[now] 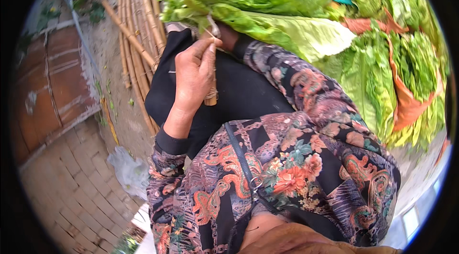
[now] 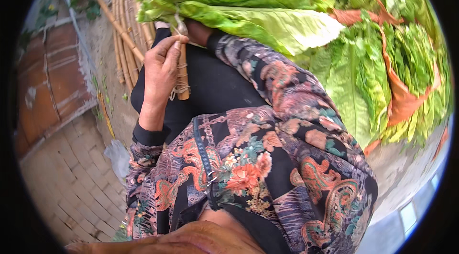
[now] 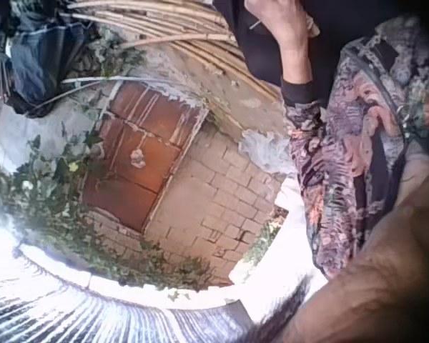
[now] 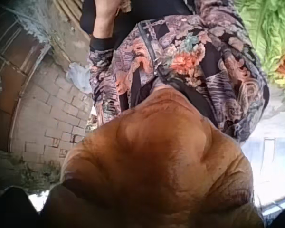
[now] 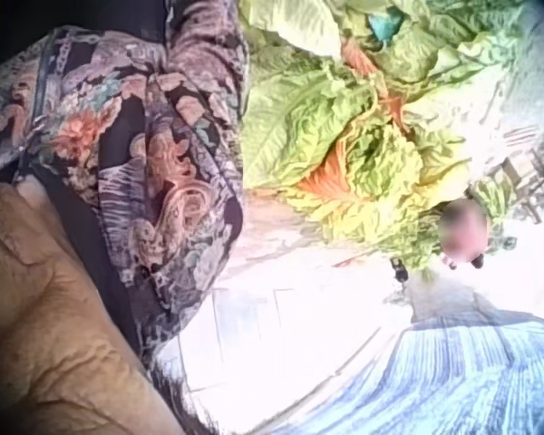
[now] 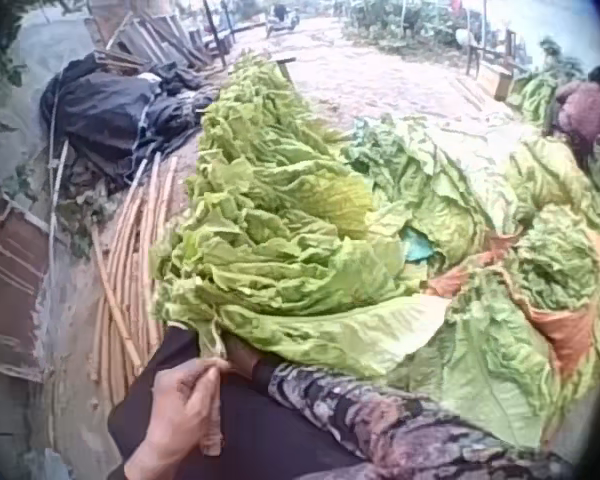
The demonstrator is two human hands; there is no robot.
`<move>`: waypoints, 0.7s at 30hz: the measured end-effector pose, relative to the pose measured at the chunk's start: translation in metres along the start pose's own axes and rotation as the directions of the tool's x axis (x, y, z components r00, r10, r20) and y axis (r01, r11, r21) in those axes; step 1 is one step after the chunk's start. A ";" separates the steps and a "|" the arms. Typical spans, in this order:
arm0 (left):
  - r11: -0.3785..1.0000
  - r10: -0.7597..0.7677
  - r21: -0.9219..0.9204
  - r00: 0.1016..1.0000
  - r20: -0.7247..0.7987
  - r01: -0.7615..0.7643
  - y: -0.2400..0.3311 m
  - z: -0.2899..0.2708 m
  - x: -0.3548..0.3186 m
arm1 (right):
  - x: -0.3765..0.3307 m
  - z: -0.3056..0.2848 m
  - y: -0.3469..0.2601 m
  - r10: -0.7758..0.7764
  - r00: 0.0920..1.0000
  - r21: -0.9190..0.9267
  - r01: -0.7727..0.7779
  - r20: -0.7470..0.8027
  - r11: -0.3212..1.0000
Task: The person sits on the ground and repeatedly picks up large green leaves, wraps them around a bamboo stick, and ties them with string to form bundles. The person places the finished bundles to the side and continues the process with more leaves.
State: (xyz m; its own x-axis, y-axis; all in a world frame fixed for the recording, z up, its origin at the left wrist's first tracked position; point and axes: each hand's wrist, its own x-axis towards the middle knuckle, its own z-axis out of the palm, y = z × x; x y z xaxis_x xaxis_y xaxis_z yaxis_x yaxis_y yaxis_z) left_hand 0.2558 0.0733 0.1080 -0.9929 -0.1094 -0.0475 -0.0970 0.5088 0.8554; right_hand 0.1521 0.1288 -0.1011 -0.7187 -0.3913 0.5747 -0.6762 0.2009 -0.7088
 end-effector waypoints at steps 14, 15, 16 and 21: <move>0.896 0.247 0.386 0.969 -0.023 -0.220 -0.011 0.028 0.018 | -0.224 -0.356 0.007 0.488 0.746 -0.834 -0.549 -0.454 0.063; 0.892 0.271 0.385 0.962 -0.035 -0.237 -0.014 0.029 0.017 | -0.243 -0.370 0.012 0.528 0.661 -0.814 -0.570 -0.534 -0.110; 0.885 0.296 0.389 0.954 -0.042 -0.257 -0.015 0.030 0.018 | -0.261 -0.377 0.018 0.557 0.616 -0.811 -0.549 -0.557 -0.204; 0.859 0.322 0.424 0.947 -0.011 -0.287 -0.015 0.032 0.023 | -0.287 -0.363 0.022 0.604 0.608 -0.832 -0.525 -0.515 -0.181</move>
State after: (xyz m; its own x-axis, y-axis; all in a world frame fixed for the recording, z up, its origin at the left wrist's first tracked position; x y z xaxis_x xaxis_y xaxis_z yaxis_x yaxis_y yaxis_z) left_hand 0.2320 0.0903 0.0779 -0.9704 0.0511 0.2361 0.1726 0.8305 0.5295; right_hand 0.2848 0.5711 -0.1330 -0.9288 0.3461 0.1323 0.3650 0.9161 0.1662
